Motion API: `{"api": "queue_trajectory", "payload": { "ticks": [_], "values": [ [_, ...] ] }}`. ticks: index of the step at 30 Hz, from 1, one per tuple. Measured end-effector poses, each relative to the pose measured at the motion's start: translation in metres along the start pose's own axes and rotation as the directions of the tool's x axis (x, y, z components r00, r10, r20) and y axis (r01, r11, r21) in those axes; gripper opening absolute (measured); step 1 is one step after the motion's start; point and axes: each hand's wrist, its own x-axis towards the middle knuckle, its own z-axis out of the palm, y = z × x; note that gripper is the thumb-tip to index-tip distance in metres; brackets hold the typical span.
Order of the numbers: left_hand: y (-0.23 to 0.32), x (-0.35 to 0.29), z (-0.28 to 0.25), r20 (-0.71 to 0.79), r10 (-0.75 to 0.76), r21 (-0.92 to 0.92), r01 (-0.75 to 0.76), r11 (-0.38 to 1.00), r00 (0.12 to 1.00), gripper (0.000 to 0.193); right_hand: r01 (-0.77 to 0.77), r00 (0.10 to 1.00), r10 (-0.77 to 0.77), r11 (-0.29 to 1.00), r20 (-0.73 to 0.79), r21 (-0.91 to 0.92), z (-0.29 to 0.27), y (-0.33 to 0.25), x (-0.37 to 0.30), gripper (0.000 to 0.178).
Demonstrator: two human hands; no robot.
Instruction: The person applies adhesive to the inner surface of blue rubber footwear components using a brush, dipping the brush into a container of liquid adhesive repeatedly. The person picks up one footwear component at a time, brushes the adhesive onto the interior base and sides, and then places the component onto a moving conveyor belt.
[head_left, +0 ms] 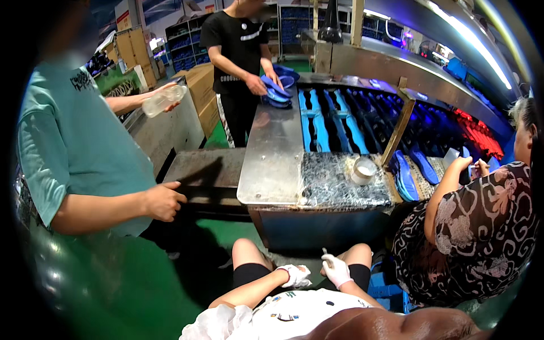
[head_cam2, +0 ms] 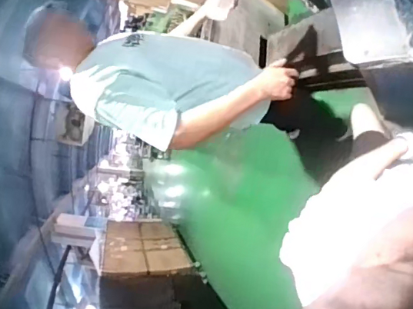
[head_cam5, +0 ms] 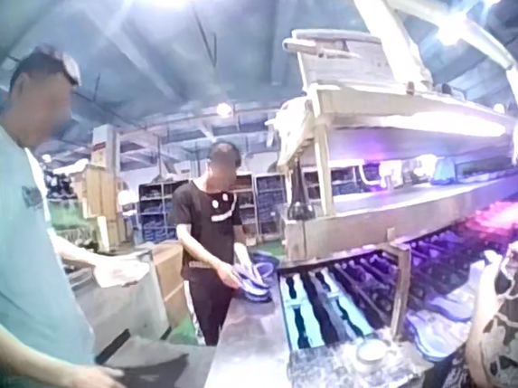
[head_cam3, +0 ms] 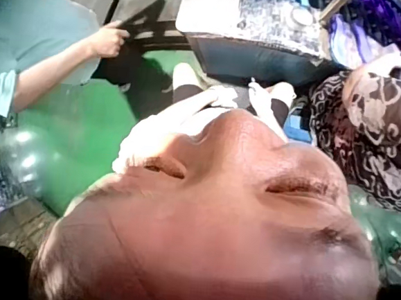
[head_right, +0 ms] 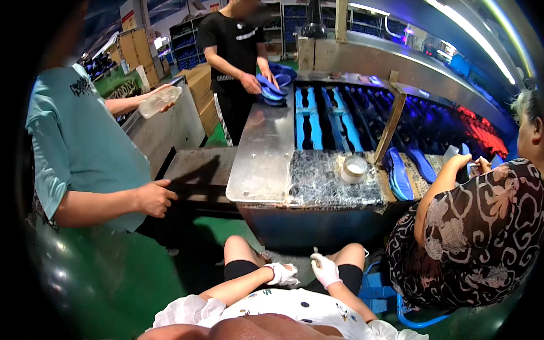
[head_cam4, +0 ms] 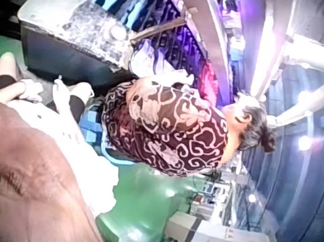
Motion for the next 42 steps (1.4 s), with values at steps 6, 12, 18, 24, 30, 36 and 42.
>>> {"api": "queue_trajectory", "payload": {
  "ticks": [6, 12, 18, 24, 30, 36, 42],
  "values": [
    [-0.009, 0.005, 0.033, 0.115, -0.290, -0.612, 0.298, 0.732, 0.950, 0.044, -0.048, 0.998, 0.048, 0.999, 0.030, -0.006, -0.002, -0.009, 0.002, 0.021],
    [-0.031, 0.032, 0.058, 0.110, -0.409, -0.677, 0.370, 0.636, 0.906, 0.040, 0.038, 0.999, -0.038, 0.999, -0.012, 0.001, 0.002, -0.001, 0.003, 0.019],
    [-0.021, 0.029, 0.044, 0.149, -0.384, -0.767, 0.352, 0.536, 0.911, 0.036, -0.042, 0.999, 0.042, 0.999, 0.004, -0.009, -0.007, -0.005, 0.001, 0.018],
    [-0.014, 0.023, 0.041, 0.078, -0.437, -0.735, 0.348, 0.582, 0.896, 0.039, -0.051, 0.999, 0.051, 0.999, -0.001, 0.021, -0.011, -0.013, 0.003, 0.019],
    [-0.011, 0.018, 0.033, 0.105, -0.446, -0.727, 0.374, 0.576, 0.889, 0.039, -0.021, 1.000, 0.021, 1.000, -0.010, 0.013, -0.005, -0.006, 0.003, 0.019],
    [-0.010, 0.019, 0.033, 0.128, -0.418, -0.715, 0.376, 0.590, 0.899, 0.041, -0.060, 0.997, 0.060, 0.998, 0.039, 0.001, -0.010, -0.010, 0.004, 0.019],
    [-0.009, 0.017, 0.032, 0.126, -0.401, -0.709, 0.365, 0.603, 0.907, 0.041, -0.031, 0.999, 0.031, 0.998, 0.015, -0.051, -0.005, -0.004, 0.005, 0.018]
  ]
}}
